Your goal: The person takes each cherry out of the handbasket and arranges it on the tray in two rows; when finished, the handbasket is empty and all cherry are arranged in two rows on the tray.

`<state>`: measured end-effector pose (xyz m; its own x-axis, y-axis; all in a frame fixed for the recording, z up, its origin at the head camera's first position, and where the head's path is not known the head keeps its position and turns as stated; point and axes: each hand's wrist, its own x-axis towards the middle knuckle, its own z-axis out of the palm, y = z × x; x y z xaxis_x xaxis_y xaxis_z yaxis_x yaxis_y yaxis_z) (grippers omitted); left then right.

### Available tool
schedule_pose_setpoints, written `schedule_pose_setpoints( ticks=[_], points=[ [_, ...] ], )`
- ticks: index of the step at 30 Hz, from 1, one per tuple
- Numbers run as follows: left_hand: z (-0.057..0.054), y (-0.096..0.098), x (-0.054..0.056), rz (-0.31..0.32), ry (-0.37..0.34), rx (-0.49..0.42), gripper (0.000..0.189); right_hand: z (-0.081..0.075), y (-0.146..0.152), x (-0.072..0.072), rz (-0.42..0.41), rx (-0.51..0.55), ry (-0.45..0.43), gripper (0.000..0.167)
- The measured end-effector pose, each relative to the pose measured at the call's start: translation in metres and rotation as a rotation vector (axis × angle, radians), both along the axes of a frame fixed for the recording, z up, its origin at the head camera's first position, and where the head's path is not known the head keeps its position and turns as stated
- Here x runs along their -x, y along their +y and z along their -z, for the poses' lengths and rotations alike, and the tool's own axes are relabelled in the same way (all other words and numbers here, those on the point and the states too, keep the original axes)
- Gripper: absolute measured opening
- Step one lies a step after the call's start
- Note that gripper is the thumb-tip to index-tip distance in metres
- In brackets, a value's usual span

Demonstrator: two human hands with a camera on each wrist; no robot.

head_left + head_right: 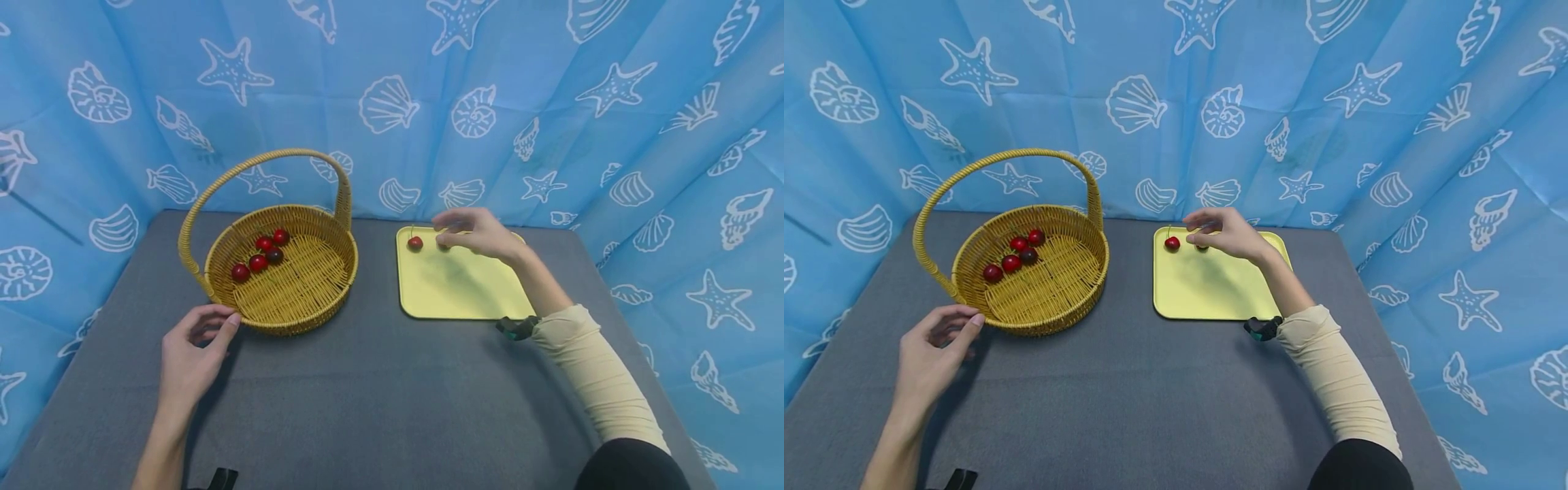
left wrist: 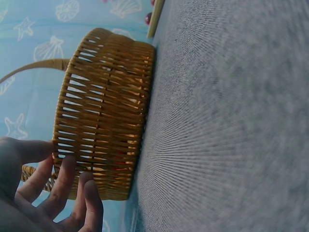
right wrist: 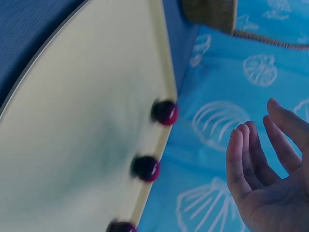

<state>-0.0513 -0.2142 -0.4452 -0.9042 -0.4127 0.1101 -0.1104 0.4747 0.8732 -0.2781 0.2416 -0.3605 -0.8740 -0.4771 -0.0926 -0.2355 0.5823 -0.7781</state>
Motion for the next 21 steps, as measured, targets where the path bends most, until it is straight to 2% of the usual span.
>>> schedule_pose_setpoints(
  ticks=[7, 14, 21],
  points=[
    [-0.001, 0.001, 0.0, -0.001, -0.005, 0.0, 0.024, -0.007, -0.035, -0.008, -0.096, 0.072, 0.015, 0.035],
    [0.0, 0.0, -0.001, 0.024, 0.039, -0.025, 0.022, -0.007, -0.07, -0.008, -0.211, 0.134, 0.03, 0.032],
    [0.0, 0.0, -0.001, 0.016, 0.037, -0.022, 0.023, -0.008, -0.113, -0.008, -0.302, 0.178, 0.045, 0.032]
  ],
)
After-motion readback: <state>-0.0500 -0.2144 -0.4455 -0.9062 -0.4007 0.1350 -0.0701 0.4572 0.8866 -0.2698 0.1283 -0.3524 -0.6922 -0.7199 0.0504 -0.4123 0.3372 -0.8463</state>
